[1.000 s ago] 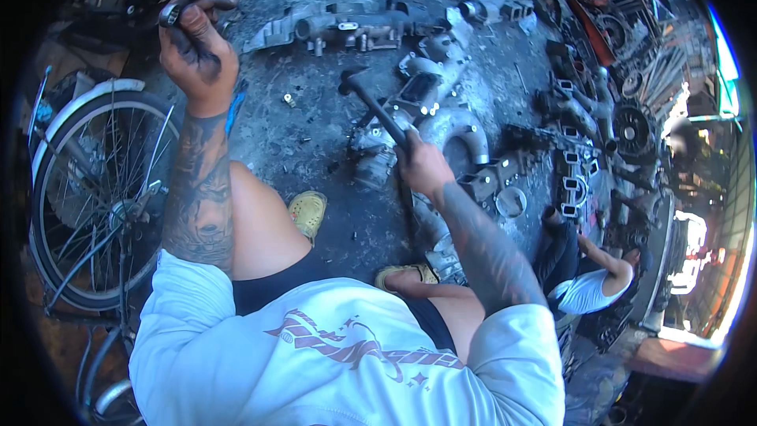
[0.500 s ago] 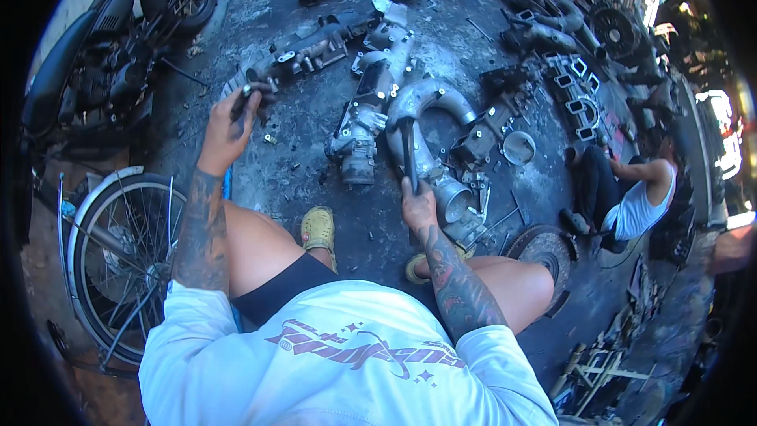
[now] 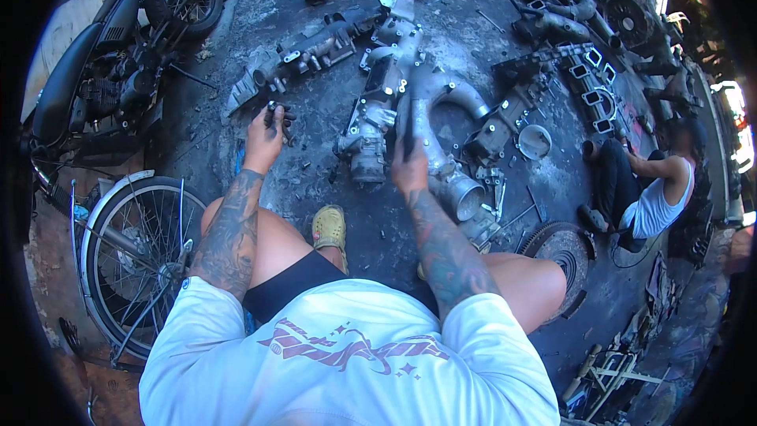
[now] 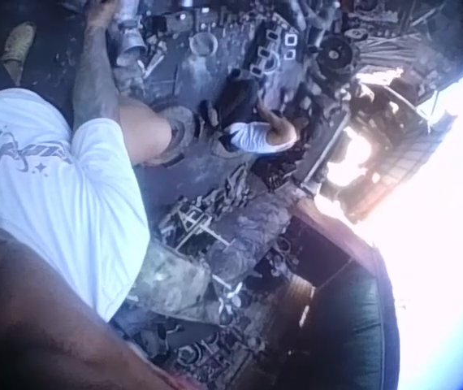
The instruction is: Disassembling and cleaning various automotive engine intake and manifold components on the ground.
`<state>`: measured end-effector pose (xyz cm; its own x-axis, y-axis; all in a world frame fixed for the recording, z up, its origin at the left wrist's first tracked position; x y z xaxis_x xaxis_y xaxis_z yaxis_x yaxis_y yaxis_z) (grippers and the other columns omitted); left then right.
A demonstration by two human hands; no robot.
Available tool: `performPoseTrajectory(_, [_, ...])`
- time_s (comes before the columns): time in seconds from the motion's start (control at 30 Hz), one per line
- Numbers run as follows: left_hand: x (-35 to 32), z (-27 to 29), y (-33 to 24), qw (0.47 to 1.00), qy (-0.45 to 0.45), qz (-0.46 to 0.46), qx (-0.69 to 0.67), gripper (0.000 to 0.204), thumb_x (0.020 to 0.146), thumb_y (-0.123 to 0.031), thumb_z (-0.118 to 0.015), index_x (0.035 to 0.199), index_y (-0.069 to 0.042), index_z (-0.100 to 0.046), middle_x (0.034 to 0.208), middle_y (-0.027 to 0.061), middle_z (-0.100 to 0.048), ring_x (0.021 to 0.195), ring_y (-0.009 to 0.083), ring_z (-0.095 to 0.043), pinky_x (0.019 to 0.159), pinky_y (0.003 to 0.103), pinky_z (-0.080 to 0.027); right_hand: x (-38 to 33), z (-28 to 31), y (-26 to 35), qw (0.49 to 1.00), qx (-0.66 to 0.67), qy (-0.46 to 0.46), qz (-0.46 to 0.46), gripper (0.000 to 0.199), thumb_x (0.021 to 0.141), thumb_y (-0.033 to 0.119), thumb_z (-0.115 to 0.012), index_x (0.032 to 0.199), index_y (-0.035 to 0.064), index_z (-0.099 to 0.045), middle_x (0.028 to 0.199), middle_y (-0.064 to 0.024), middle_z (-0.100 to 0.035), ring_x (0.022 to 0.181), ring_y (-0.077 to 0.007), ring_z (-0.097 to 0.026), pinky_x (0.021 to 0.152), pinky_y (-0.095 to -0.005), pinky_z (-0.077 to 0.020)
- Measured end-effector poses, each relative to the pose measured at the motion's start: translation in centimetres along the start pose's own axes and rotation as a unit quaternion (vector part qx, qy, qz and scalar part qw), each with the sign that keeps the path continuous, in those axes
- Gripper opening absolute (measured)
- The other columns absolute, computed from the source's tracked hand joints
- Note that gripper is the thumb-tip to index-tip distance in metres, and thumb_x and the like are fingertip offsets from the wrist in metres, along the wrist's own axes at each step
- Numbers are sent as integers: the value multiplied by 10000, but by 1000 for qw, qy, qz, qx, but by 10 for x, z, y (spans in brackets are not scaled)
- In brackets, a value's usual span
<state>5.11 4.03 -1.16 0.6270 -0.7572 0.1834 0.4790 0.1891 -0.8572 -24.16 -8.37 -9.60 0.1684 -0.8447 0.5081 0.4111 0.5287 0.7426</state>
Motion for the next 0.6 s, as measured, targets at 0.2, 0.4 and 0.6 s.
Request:
performPoseTrajectory(0.2, [-3, 8, 23, 997, -35, -11, 73, 285, 935, -277, -473, 895, -38, -623, 796, 142, -655, 778, 312, -638, 687, 367, -476, -33, -53, 24, 930, -51, 317, -182, 294, 893, 254, -530, 1013, -14, -550, 842, -283, -612, 733, -443, -601, 647, -456, -464])
performPoseTrajectory(0.4, [-4, 12, 43, 996, 8, -7, 91, 340, 935, -318, -477, 911, -14, -629, 796, 143, -653, 746, 295, -627, 683, 336, -467, 31, -18, 71, 978, 61, 124, -155, 246, 903, 234, -523, 956, -5, -508, 747, -257, -600, 678, -437, -587, 595, -466, -441])
performPoseTrajectory(0.6, [1, -10, 27, 998, 43, 32, 37, 301, 932, -285, -472, 890, -38, -639, 819, 160, -652, 836, 343, -620, 722, 390, -471, -34, -25, -29, 956, -62, 206, -201, 300, 897, 257, -514, 1016, -19, -501, 802, -284, -603, 755, -450, -593, 663, -468, -449])
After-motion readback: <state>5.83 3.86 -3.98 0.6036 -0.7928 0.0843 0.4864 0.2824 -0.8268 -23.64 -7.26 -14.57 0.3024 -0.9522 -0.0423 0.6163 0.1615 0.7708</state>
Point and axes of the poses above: each hand's wrist, its own x-axis towards the middle knuckle, its own z-axis out of the back of the hand, y = z × x, the point moved 8 cm from there along x, towards the middle knuckle
